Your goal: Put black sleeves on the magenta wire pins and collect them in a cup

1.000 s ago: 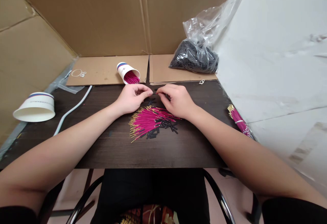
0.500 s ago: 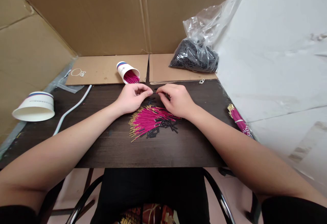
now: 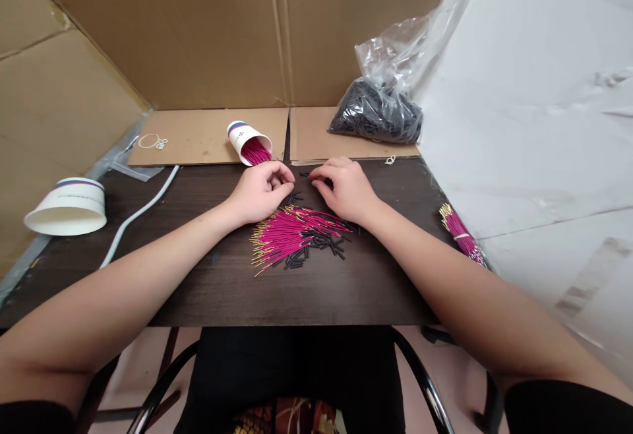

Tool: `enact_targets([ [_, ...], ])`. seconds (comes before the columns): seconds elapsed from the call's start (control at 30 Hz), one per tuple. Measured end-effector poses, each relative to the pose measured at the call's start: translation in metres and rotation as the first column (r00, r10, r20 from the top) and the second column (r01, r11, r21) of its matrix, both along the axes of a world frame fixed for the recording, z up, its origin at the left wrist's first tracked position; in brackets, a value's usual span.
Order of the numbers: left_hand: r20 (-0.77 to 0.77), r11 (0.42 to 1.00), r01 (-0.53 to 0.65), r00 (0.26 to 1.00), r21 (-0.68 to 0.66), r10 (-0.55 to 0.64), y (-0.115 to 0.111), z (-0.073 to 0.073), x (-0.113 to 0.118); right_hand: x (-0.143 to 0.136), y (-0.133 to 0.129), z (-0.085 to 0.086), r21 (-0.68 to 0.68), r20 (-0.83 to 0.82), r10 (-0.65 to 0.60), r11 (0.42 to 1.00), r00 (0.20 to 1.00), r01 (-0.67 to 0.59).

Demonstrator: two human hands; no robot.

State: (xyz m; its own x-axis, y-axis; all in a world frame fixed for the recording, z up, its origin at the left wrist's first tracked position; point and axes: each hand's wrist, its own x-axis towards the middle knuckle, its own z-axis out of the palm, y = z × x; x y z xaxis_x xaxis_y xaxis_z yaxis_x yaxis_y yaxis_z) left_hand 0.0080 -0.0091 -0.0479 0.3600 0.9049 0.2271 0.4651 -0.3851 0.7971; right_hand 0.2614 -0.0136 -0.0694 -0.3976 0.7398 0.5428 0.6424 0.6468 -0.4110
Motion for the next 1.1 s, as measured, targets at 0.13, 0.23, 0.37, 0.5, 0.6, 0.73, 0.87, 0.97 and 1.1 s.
enact_targets([
  [0.13, -0.108, 0.999, 0.025, 0.994, 0.047, -0.020, -0.002, 0.002, 0.000, 0.000, 0.004, 0.000, -0.041, 0.053, -0.036, 0.998, 0.998, 0.038],
  [0.23, -0.149, 0.997, 0.038, 0.989, 0.071, -0.027, -0.001, 0.002, -0.001, -0.001, 0.005, 0.001, -0.052, 0.083, -0.057, 0.997, 0.995, 0.061],
  [0.37, -0.171, 0.994, 0.050, 0.985, 0.102, -0.032, 0.000, 0.001, -0.002, -0.001, 0.005, 0.003, -0.047, 0.109, -0.069, 0.996, 0.992, 0.074],
  [0.5, -0.173, 0.988, 0.075, 0.984, 0.132, -0.051, 0.001, 0.000, -0.003, 0.001, -0.004, 0.016, -0.051, 0.108, -0.030, 0.998, 0.994, 0.035],
  [0.6, -0.182, 0.987, 0.082, 0.982, 0.141, -0.056, 0.001, 0.001, -0.004, -0.001, -0.018, 0.032, -0.140, 0.097, 0.141, 0.982, 0.985, -0.127],
  [0.73, -0.188, 0.988, 0.074, 0.981, 0.136, -0.048, 0.001, 0.002, -0.004, -0.006, -0.035, 0.049, -0.259, 0.100, 0.278, 0.934, 0.955, -0.245],
  [0.87, -0.176, 0.988, 0.065, 0.984, 0.140, -0.040, 0.000, 0.004, -0.004, -0.007, -0.039, 0.053, -0.339, 0.166, 0.336, 0.902, 0.927, -0.267],
  [0.97, -0.177, 0.987, 0.084, 0.982, 0.139, -0.059, -0.001, 0.004, -0.005, -0.006, -0.038, 0.051, -0.381, 0.196, 0.339, 0.891, 0.920, -0.247],
  [1.1, -0.185, 0.985, 0.116, 0.978, 0.129, -0.091, -0.001, 0.004, -0.006, -0.006, -0.038, 0.050, -0.402, 0.212, 0.340, 0.885, 0.916, -0.235],
])
